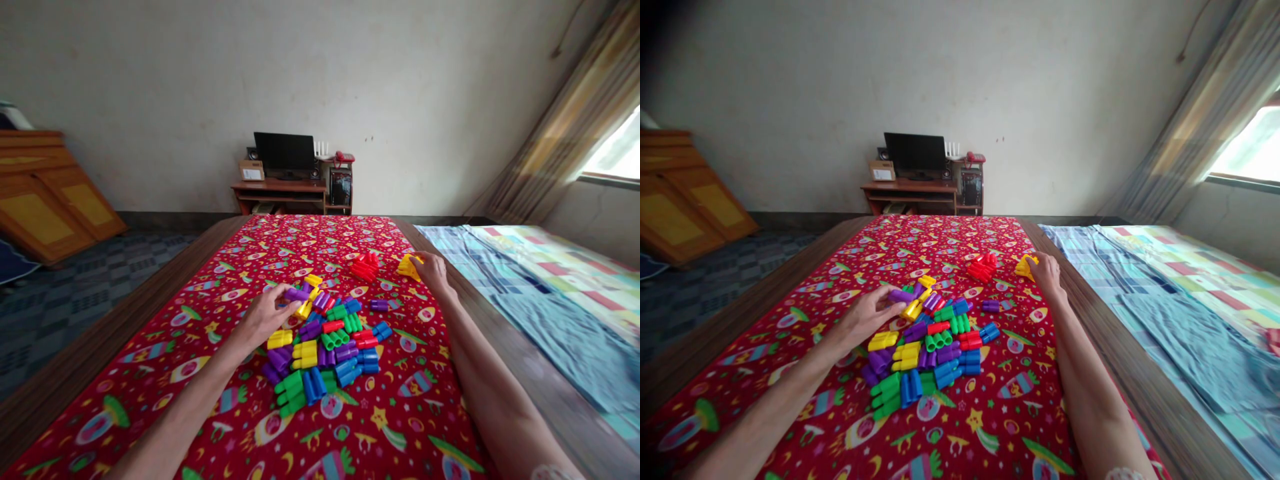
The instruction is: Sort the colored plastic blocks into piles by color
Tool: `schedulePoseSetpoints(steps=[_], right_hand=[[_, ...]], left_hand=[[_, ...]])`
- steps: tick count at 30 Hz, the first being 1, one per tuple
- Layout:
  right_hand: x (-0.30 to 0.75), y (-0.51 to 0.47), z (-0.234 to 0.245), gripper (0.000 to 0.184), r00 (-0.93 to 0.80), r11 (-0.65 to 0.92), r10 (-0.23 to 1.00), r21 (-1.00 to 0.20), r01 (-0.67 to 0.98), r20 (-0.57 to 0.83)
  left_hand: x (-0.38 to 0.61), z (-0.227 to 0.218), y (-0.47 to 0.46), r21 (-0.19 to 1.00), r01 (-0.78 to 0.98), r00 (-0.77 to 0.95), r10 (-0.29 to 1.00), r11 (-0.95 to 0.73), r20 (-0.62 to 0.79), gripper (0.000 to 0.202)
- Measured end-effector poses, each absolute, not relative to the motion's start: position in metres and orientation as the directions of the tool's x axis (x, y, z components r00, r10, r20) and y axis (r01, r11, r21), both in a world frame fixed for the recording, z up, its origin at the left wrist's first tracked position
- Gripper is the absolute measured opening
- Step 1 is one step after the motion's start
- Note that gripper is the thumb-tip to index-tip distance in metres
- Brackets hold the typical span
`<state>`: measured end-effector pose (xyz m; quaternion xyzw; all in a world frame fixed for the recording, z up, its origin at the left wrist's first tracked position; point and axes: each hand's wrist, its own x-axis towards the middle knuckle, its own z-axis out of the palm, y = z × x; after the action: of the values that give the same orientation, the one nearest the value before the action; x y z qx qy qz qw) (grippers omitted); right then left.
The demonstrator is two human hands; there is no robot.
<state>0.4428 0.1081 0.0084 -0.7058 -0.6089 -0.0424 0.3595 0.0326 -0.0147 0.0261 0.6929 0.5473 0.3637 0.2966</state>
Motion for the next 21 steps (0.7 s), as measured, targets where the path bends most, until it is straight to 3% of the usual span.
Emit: schedulePoseSetpoints(steps=[4,8,12,16,19,21], right_hand=[[0.434,0.107,0.028,0.032,0.27,0.079,0.797,-0.538,0.839,0.54],[0.4,0.097,0.049,0.031,0.166,0.245,0.787,-0.547,0.8,0.595],[0.339,0.072,0.055,0.026,-0.159,0.482,0.83,-0.545,0.686,0.535],[0.28,0.043,0.038,0.03,-0.533,0.705,0.709,-0.458,0.541,0.462],[0.255,0.031,0.026,0.043,-0.655,0.774,0.632,-0.382,0.505,0.415],[0.251,0.028,0.025,0.042,-0.723,0.794,0.599,-0.374,0.479,0.345]], left_hand=[[0.031,0.03,-0.015,0.773,0.589,0.136,0.972,-0.234,0.19,0.035],[0.026,0.038,-0.016,0.619,0.748,0.076,0.957,-0.239,0.278,0.03],[0.02,0.039,-0.014,0.499,0.82,0.093,0.926,-0.28,0.366,0.032],[0.012,0.022,-0.006,0.462,0.818,0.165,0.91,-0.342,0.381,0.034],[0.009,0.005,-0.001,0.427,0.83,0.187,0.902,-0.357,0.39,0.029],[0.011,-0.001,0.0,0.394,0.859,0.126,0.882,-0.326,0.455,0.021]])
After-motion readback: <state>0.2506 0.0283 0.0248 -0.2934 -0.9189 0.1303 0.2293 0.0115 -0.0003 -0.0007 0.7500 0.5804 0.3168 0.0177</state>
